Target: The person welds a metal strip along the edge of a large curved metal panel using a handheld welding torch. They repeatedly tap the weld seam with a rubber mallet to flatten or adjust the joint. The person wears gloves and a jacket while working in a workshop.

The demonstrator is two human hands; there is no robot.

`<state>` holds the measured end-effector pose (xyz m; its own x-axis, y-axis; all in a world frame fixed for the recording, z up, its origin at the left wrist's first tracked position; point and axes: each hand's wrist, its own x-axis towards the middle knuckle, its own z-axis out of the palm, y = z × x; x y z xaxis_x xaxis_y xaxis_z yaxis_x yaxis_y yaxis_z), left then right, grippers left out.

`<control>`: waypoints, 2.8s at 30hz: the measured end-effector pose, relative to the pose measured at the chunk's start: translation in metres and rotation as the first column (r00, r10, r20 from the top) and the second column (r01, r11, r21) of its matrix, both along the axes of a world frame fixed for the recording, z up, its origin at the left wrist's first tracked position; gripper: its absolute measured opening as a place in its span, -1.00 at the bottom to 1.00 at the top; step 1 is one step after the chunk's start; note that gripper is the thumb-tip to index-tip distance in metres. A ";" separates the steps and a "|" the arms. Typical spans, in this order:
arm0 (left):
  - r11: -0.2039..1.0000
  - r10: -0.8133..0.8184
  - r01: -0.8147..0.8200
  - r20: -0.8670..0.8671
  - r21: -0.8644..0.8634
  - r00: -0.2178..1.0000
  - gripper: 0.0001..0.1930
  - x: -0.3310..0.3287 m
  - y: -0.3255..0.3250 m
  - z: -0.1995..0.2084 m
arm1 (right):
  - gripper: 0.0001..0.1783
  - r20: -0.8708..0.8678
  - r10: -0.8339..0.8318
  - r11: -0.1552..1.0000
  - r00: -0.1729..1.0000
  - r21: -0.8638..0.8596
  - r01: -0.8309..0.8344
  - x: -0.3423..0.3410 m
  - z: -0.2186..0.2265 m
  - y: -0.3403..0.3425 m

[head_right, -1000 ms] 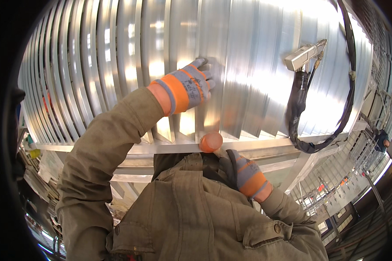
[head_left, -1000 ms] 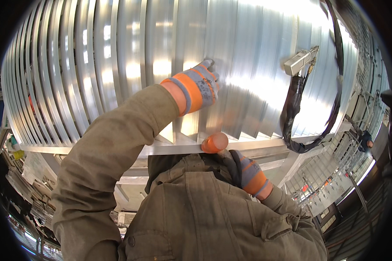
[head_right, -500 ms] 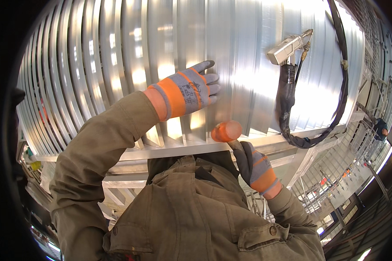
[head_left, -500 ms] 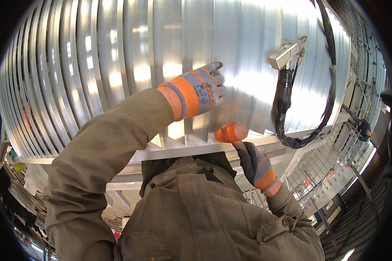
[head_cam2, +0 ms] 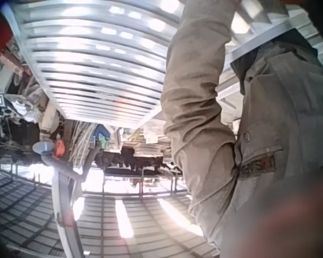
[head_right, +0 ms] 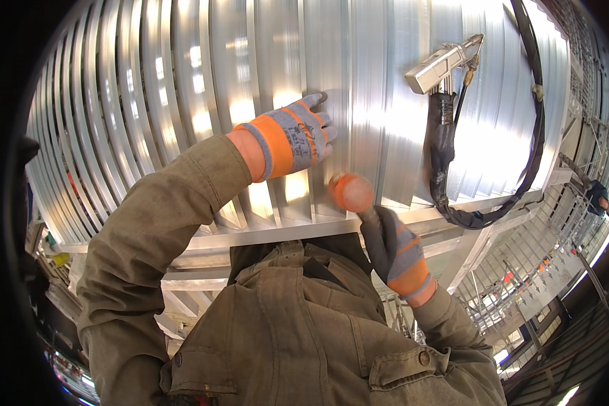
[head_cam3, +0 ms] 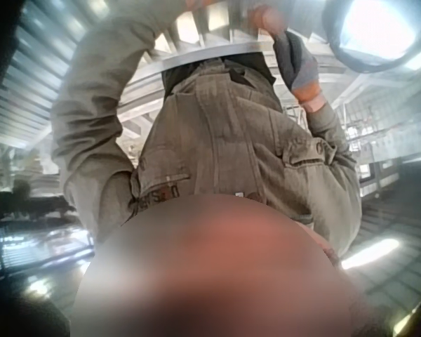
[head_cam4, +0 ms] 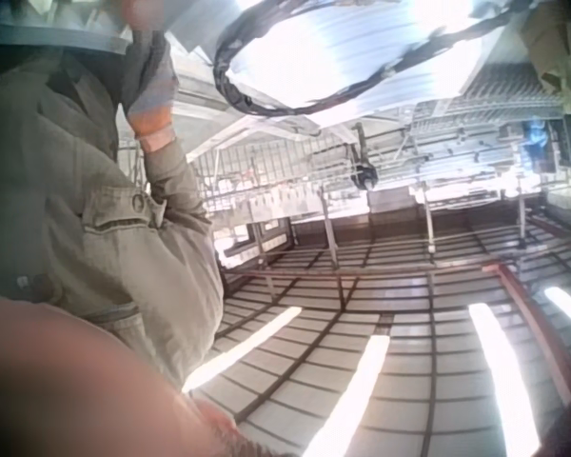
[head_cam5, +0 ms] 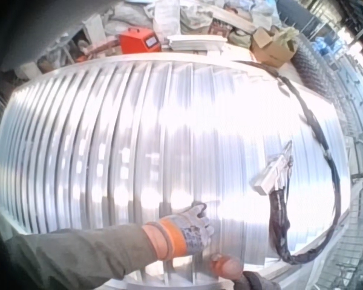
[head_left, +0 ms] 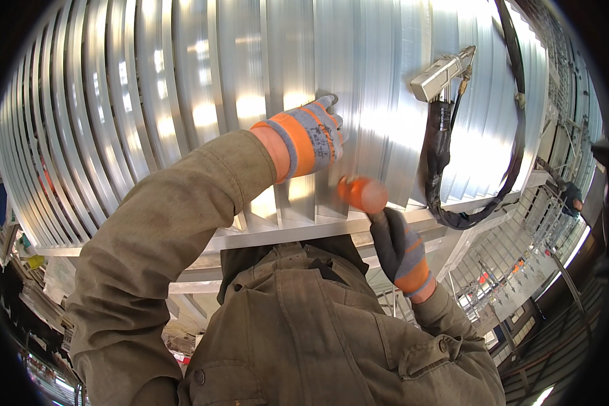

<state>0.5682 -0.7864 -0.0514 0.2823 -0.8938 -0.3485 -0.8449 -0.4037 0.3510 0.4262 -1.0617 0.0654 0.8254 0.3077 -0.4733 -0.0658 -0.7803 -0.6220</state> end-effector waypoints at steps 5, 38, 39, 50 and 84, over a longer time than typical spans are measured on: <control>0.992 -0.089 0.085 0.044 0.089 0.995 -0.83 0.002 -0.007 0.003 | -0.60 0.363 -0.094 0.995 0.927 0.057 0.079 0.071 -0.019 0.029; 0.975 -0.061 0.061 -0.006 0.215 0.998 -0.59 0.002 -0.024 -0.025 | -0.51 0.501 -0.268 0.913 0.823 -0.141 0.383 0.143 -0.090 -0.085; 0.974 -0.066 0.065 -0.002 0.218 0.998 -0.60 0.003 -0.025 -0.021 | -0.46 0.510 -0.214 0.908 0.833 -0.211 0.363 0.141 -0.093 -0.083; 0.988 0.003 -0.005 0.014 0.155 1.000 -0.68 0.001 -0.018 -0.009 | -0.14 0.361 0.021 0.845 0.932 -0.505 0.176 0.191 -0.083 -0.063; 0.973 0.212 -0.217 0.067 0.073 0.975 -0.49 -0.018 -0.011 -0.010 | -0.45 -0.530 0.733 0.664 0.426 0.421 -0.618 0.171 0.124 0.024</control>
